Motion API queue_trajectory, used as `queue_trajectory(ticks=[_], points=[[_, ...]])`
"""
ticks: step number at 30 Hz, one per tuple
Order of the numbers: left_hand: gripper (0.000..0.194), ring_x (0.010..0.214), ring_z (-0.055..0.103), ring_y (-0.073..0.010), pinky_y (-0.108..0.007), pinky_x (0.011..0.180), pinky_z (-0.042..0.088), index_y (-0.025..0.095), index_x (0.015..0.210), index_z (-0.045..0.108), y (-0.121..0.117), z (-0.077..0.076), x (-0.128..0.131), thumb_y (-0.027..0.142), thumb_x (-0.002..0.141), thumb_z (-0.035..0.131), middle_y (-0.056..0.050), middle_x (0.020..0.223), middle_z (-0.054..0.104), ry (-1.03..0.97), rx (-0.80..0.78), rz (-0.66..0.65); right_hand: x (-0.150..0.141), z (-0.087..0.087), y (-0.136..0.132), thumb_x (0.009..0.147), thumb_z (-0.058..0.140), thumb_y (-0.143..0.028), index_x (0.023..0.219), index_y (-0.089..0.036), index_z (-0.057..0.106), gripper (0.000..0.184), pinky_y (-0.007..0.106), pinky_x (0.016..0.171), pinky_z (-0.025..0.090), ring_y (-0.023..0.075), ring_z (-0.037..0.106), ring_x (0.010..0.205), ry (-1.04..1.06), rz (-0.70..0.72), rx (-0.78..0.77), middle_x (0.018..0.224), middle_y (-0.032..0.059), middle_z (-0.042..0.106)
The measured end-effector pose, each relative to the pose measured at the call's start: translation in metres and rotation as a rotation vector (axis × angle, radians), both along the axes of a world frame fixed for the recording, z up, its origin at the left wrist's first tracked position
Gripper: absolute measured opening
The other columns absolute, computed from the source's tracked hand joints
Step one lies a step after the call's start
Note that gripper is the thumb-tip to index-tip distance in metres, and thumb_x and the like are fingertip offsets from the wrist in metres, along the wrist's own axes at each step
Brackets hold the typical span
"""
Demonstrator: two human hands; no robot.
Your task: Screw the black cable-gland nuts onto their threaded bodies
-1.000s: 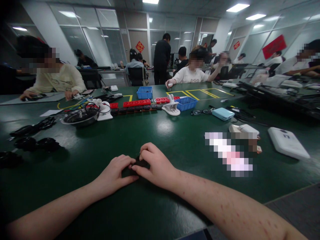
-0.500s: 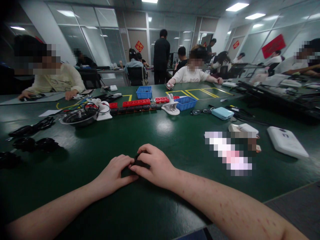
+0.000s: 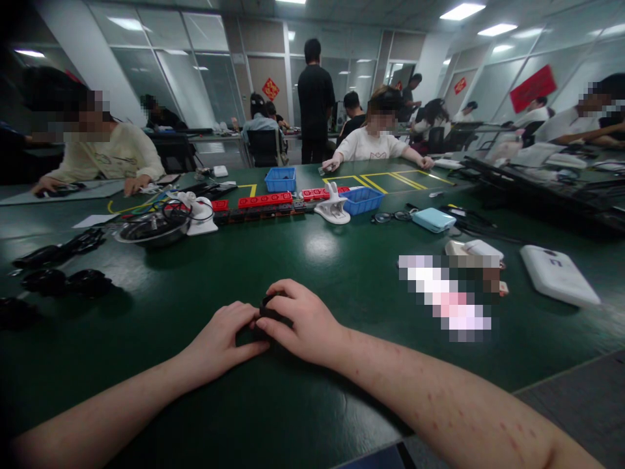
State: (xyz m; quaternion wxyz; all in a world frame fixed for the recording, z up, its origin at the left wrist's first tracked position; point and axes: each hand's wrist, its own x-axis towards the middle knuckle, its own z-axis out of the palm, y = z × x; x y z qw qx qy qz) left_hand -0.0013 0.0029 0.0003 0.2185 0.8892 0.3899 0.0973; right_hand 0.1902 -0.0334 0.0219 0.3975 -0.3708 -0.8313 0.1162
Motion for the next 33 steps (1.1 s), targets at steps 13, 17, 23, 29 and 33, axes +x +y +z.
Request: queue_trajectory(ticks=[13,17,23,29,33], points=[[0.031,0.083,0.05,-0.0195,-0.033,0.073,0.036,0.023,0.096,0.058,-0.002,0.004,0.001,0.046,0.075,0.057,-0.001,0.088,0.058,-0.01,0.001,0.011,0.016,0.002,0.019,0.069,0.058,-0.007,0.094,-0.014,0.052,0.028,0.034,0.081,0.043,0.0199,0.05,0.091,-0.335,-0.265,-0.216,0.094,0.0087,0.053],[0.033,0.084,0.05,-0.0205,-0.034,0.074,0.037,0.022,0.095,0.057,-0.001,0.002,0.001,0.048,0.075,0.057,-0.001,0.088,0.057,0.004,0.004,0.007,0.011,-0.004,0.017,0.073,0.063,-0.025,0.087,-0.016,0.058,0.018,0.033,0.075,0.043,0.0201,0.052,0.083,-0.585,-0.219,-0.318,0.087,0.0072,0.056],[0.041,0.089,0.05,-0.0213,-0.035,0.078,0.038,0.023,0.104,0.053,0.0,0.0,0.0,0.048,0.071,0.06,-0.003,0.097,0.056,-0.02,-0.008,0.017,0.012,0.0,0.015,0.076,0.058,-0.041,0.091,-0.015,0.058,0.03,0.034,0.073,0.042,0.021,0.053,0.083,-0.605,-0.195,-0.291,0.088,0.0087,0.057],[0.059,0.094,0.049,-0.0238,-0.038,0.081,0.039,0.025,0.12,0.042,-0.001,-0.001,-0.002,0.052,0.07,0.059,-0.005,0.103,0.053,-0.05,-0.021,0.049,0.015,0.005,0.016,0.086,0.043,-0.03,0.091,-0.014,0.059,0.023,0.032,0.072,0.041,0.0198,0.055,0.08,-0.618,-0.158,-0.309,0.087,0.0091,0.059],[0.048,0.097,0.049,-0.0233,-0.039,0.084,0.039,0.025,0.115,0.047,-0.001,-0.001,0.0,0.049,0.074,0.056,-0.005,0.105,0.053,-0.037,-0.005,0.029,0.015,0.008,0.017,0.084,0.044,-0.025,0.092,-0.015,0.06,0.02,0.03,0.072,0.04,0.0188,0.055,0.08,-0.625,-0.146,-0.314,0.086,0.0086,0.059]])
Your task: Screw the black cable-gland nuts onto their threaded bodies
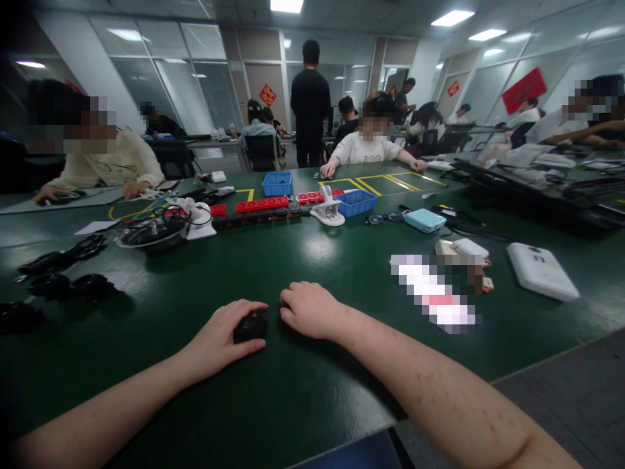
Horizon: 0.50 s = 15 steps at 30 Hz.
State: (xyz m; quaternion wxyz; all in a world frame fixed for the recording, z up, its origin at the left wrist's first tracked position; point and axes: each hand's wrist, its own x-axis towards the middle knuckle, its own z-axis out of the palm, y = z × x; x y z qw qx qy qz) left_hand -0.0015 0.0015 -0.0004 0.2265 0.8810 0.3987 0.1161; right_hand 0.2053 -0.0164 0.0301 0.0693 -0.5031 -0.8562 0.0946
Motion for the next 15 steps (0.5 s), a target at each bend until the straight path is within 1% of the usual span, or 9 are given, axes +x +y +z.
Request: queue_trajectory(ticks=[4,6,8,10,12,15], points=[[0.034,0.094,0.05,-0.0225,-0.038,0.082,0.04,0.021,0.098,0.056,-0.001,0.001,0.002,0.046,0.076,0.054,-0.004,0.1,0.055,0.019,0.032,-0.01,0.001,-0.001,0.003,0.089,0.036,-0.033,0.091,-0.014,0.061,0.031,0.029,0.072,0.039,0.0183,0.056,0.08,0.018,-0.007,0.0,0.085,0.0088,0.061],[0.03,0.091,0.05,-0.0217,-0.036,0.08,0.041,0.019,0.092,0.058,-0.001,0.005,0.002,0.045,0.076,0.053,-0.005,0.098,0.054,0.023,0.053,0.005,0.002,-0.003,0.004,0.09,0.033,-0.039,0.09,-0.014,0.062,0.037,0.029,0.07,0.04,0.0186,0.057,0.08,0.03,-0.025,0.001,0.085,0.0094,0.061],[0.027,0.089,0.05,-0.0215,-0.036,0.079,0.041,0.018,0.085,0.06,-0.002,0.013,0.002,0.043,0.074,0.054,-0.005,0.096,0.053,0.059,0.11,0.014,0.003,-0.005,0.006,0.09,0.031,-0.042,0.089,-0.014,0.062,0.041,0.029,0.071,0.04,0.0188,0.057,0.08,0.046,-0.038,0.0,0.086,0.0095,0.062],[0.026,0.085,0.05,-0.0221,-0.038,0.077,0.041,0.018,0.077,0.061,-0.003,0.024,0.002,0.043,0.072,0.055,-0.005,0.091,0.054,0.151,0.194,-0.006,0.005,-0.007,0.008,0.091,0.029,-0.044,0.089,-0.015,0.062,0.044,0.028,0.071,0.039,0.0187,0.057,0.081,0.066,-0.044,-0.004,0.086,0.0091,0.063],[0.03,0.081,0.05,-0.0231,-0.039,0.074,0.041,0.018,0.071,0.062,-0.005,0.034,0.005,0.046,0.07,0.054,-0.005,0.084,0.054,0.269,0.281,-0.03,0.006,-0.009,0.009,0.09,0.028,-0.045,0.088,-0.016,0.063,0.046,0.027,0.071,0.039,0.0183,0.058,0.081,0.085,-0.05,-0.01,0.087,0.0087,0.064],[0.035,0.081,0.05,-0.0246,-0.039,0.073,0.04,0.017,0.07,0.063,-0.013,0.04,0.013,0.05,0.071,0.051,-0.007,0.083,0.054,0.384,0.381,-0.038,0.007,-0.012,0.011,0.09,0.029,-0.046,0.086,-0.016,0.063,0.047,0.027,0.068,0.039,0.0183,0.058,0.08,0.106,-0.065,-0.014,0.087,0.0087,0.064]])
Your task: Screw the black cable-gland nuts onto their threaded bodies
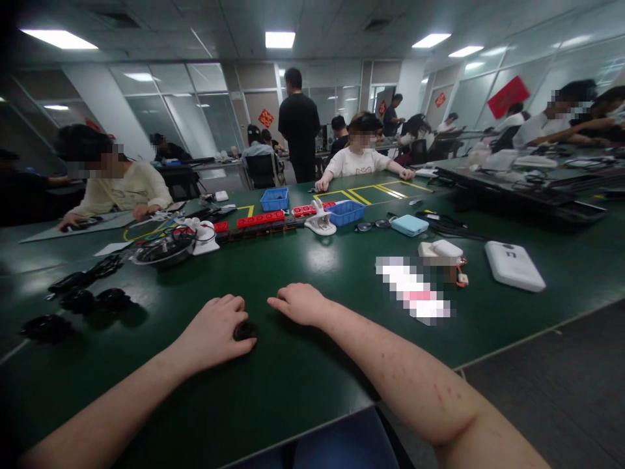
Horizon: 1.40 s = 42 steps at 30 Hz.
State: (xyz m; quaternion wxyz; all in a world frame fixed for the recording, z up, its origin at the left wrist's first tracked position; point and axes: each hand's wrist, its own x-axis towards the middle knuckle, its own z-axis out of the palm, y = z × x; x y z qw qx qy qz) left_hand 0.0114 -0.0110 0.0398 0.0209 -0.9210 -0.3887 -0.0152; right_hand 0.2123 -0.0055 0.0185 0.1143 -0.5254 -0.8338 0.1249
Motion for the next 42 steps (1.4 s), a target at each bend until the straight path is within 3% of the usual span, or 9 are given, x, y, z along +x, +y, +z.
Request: queue_trajectory(ticks=[3,7,12,15,18,22,24,33,42], points=[[0.037,0.085,0.05,-0.0252,-0.04,0.078,0.038,0.017,0.078,0.063,-0.007,-0.004,0.005,0.05,0.073,0.05,-0.009,0.088,0.055,0.029,0.04,-0.001,0.001,-0.001,0.001,0.09,0.028,-0.047,0.086,-0.016,0.064,0.047,0.026,0.067,0.039,0.0184,0.058,0.08,0.023,-0.018,-0.002,0.087,0.0085,0.065],[0.05,0.091,0.05,-0.0265,-0.042,0.083,0.037,0.017,0.093,0.061,-0.009,-0.01,0.0,0.061,0.073,0.046,-0.009,0.097,0.056,-0.016,-0.021,0.046,0.004,0.0,0.002,0.09,0.026,-0.048,0.086,-0.016,0.064,0.05,0.026,0.066,0.038,0.018,0.059,0.079,0.057,-0.041,-0.012,0.087,0.0082,0.065],[0.063,0.116,0.037,-0.0286,-0.045,0.095,0.031,0.018,0.128,0.038,-0.012,-0.004,-0.003,0.059,0.08,0.039,-0.012,0.127,0.042,-0.218,0.112,0.127,0.004,-0.002,0.002,0.09,0.027,-0.049,0.084,-0.015,0.064,0.05,0.026,0.066,0.038,0.018,0.059,0.079,0.096,-0.037,-0.01,0.086,0.0089,0.065],[0.058,0.119,0.035,-0.0273,-0.045,0.098,0.029,0.018,0.127,0.04,-0.015,-0.005,0.01,0.056,0.082,0.038,-0.011,0.128,0.041,-0.293,0.148,0.085,0.003,-0.004,0.003,0.09,0.027,-0.048,0.086,-0.015,0.064,0.05,0.025,0.067,0.038,0.017,0.059,0.079,0.112,-0.024,0.001,0.087,0.0085,0.065],[0.058,0.125,0.029,-0.0274,-0.047,0.104,0.021,0.018,0.128,0.039,-0.011,-0.016,0.027,0.053,0.082,0.04,-0.01,0.134,0.037,-0.283,0.094,0.063,0.003,-0.006,0.005,0.091,0.029,-0.042,0.089,-0.014,0.063,0.045,0.025,0.069,0.038,0.0163,0.058,0.081,0.117,-0.024,0.019,0.088,0.0086,0.065],[0.073,0.131,0.021,-0.0269,-0.046,0.105,0.023,0.013,0.138,0.019,-0.001,-0.032,0.038,0.054,0.081,0.041,-0.014,0.143,0.023,-0.265,-0.084,0.121,0.006,-0.009,0.01,0.091,0.032,-0.032,0.087,-0.013,0.063,0.036,0.025,0.072,0.038,0.016,0.058,0.083,0.115,-0.045,0.043,0.09,0.0092,0.065],[0.074,0.132,0.018,-0.027,-0.046,0.105,0.022,0.014,0.139,0.016,0.003,-0.035,0.039,0.054,0.081,0.04,-0.012,0.144,0.019,-0.236,-0.106,0.121,0.006,-0.012,0.012,0.09,0.034,-0.03,0.085,-0.014,0.064,0.035,0.024,0.071,0.038,0.0155,0.058,0.081,0.117,-0.052,0.048,0.088,0.0085,0.065],[0.074,0.13,0.025,-0.0261,-0.045,0.105,0.022,0.015,0.139,0.019,0.015,-0.031,0.048,0.048,0.078,0.045,-0.009,0.142,0.027,-0.138,-0.107,0.114,-0.014,-0.029,0.014,0.086,0.039,-0.025,0.096,-0.016,0.063,0.028,0.026,0.075,0.039,0.0172,0.057,0.085,0.116,-0.106,0.101,0.094,0.0075,0.065],[0.082,0.123,0.037,-0.0283,-0.044,0.104,0.023,0.016,0.139,0.016,0.035,-0.033,0.053,0.042,0.071,0.055,-0.01,0.136,0.038,-0.233,-0.177,0.07,-0.012,-0.029,0.023,0.088,0.035,-0.025,0.099,-0.014,0.062,0.032,0.028,0.078,0.039,0.0181,0.056,0.088,0.107,-0.174,0.12,0.096,0.0097,0.064]])
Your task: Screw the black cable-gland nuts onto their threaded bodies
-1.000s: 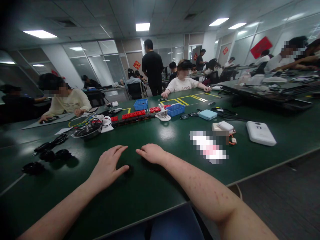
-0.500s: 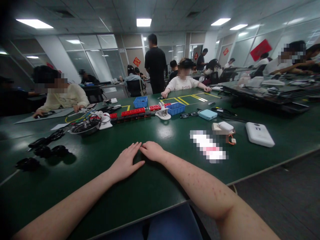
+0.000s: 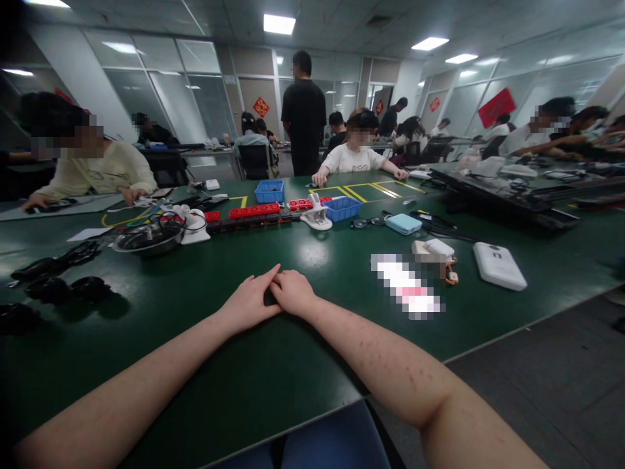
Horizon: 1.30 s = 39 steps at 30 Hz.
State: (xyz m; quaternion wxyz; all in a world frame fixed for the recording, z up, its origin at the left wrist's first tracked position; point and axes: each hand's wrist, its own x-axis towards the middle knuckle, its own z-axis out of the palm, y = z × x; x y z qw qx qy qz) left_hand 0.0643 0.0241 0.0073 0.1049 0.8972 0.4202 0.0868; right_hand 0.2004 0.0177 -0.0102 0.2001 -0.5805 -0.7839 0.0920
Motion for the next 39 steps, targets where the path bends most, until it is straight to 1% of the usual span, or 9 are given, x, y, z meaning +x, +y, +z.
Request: queue_trajectory(ticks=[4,7,13,17,20,25,28,32,39], points=[[0.091,0.113,0.048,-0.0263,-0.036,0.094,0.038,0.017,0.14,0.009,0.002,-0.003,-0.001,0.043,0.068,0.059,-0.009,0.13,0.046,-0.089,-0.089,0.022,0.0,0.001,0.0,0.086,0.038,-0.025,0.096,-0.017,0.063,0.028,0.027,0.076,0.039,0.0163,0.057,0.085,0.014,0.027,-0.006,0.093,0.0065,0.065],[0.092,0.112,0.049,-0.0244,-0.032,0.092,0.04,0.018,0.14,0.009,0.001,-0.004,-0.002,0.042,0.068,0.061,-0.009,0.129,0.046,-0.11,-0.117,0.039,0.001,0.002,0.0,0.086,0.039,-0.025,0.094,-0.017,0.064,0.027,0.026,0.075,0.039,0.0159,0.057,0.084,0.018,0.03,-0.008,0.093,0.0057,0.065],[0.087,0.116,0.046,-0.0241,-0.032,0.095,0.038,0.018,0.139,0.019,0.0,-0.002,-0.001,0.04,0.066,0.062,-0.009,0.134,0.041,-0.08,-0.124,0.048,0.0,0.002,-0.002,0.086,0.037,-0.025,0.094,-0.015,0.064,0.029,0.028,0.075,0.039,0.0171,0.056,0.084,-0.007,0.005,-0.011,0.092,0.0076,0.064],[0.09,0.115,0.047,-0.0249,-0.033,0.094,0.038,0.018,0.138,0.02,-0.002,0.0,-0.002,0.046,0.064,0.063,-0.009,0.133,0.043,-0.073,-0.125,0.049,0.0,0.0,-0.003,0.082,0.041,-0.021,0.093,-0.014,0.063,0.026,0.03,0.076,0.039,0.0189,0.055,0.084,-0.037,0.003,-0.022,0.091,0.0092,0.064],[0.095,0.115,0.046,-0.0258,-0.033,0.094,0.038,0.019,0.138,0.021,-0.005,0.002,-0.003,0.053,0.061,0.064,-0.008,0.134,0.042,-0.068,-0.137,0.023,0.0,0.0,-0.004,0.079,0.044,-0.021,0.094,-0.012,0.062,0.025,0.031,0.076,0.039,0.02,0.054,0.085,-0.052,0.016,-0.031,0.093,0.0103,0.063],[0.098,0.119,0.042,-0.0273,-0.035,0.098,0.034,0.019,0.137,0.02,-0.01,0.007,-0.004,0.054,0.059,0.067,-0.01,0.138,0.035,0.001,-0.137,-0.006,0.002,0.002,-0.008,0.081,0.043,-0.022,0.098,-0.013,0.061,0.027,0.032,0.079,0.038,0.0198,0.053,0.088,-0.055,0.069,-0.049,0.096,0.0098,0.061],[0.096,0.121,0.04,-0.0278,-0.036,0.099,0.032,0.018,0.137,0.02,-0.013,0.011,-0.005,0.053,0.06,0.065,-0.01,0.139,0.032,0.052,-0.131,-0.016,0.004,0.008,-0.01,0.082,0.043,-0.026,0.101,-0.014,0.061,0.028,0.032,0.079,0.039,0.0197,0.053,0.09,-0.051,0.115,-0.07,0.099,0.0094,0.06],[0.097,0.124,0.035,-0.0302,-0.039,0.099,0.031,0.019,0.138,0.018,-0.017,0.016,-0.009,0.056,0.06,0.063,-0.011,0.14,0.03,0.11,-0.14,-0.052,0.009,0.016,-0.015,0.081,0.048,-0.032,0.105,-0.014,0.06,0.032,0.032,0.079,0.04,0.0212,0.052,0.091,-0.051,0.18,-0.104,0.1,0.0107,0.059],[0.103,0.129,0.024,-0.0333,-0.048,0.104,0.021,0.022,0.138,0.017,-0.013,0.014,-0.015,0.062,0.055,0.064,-0.012,0.143,0.022,0.15,-0.217,-0.097,0.013,0.021,-0.018,0.078,0.054,-0.038,0.11,-0.017,0.059,0.038,0.034,0.08,0.04,0.0227,0.051,0.093,-0.051,0.246,-0.13,0.102,0.011,0.057]])
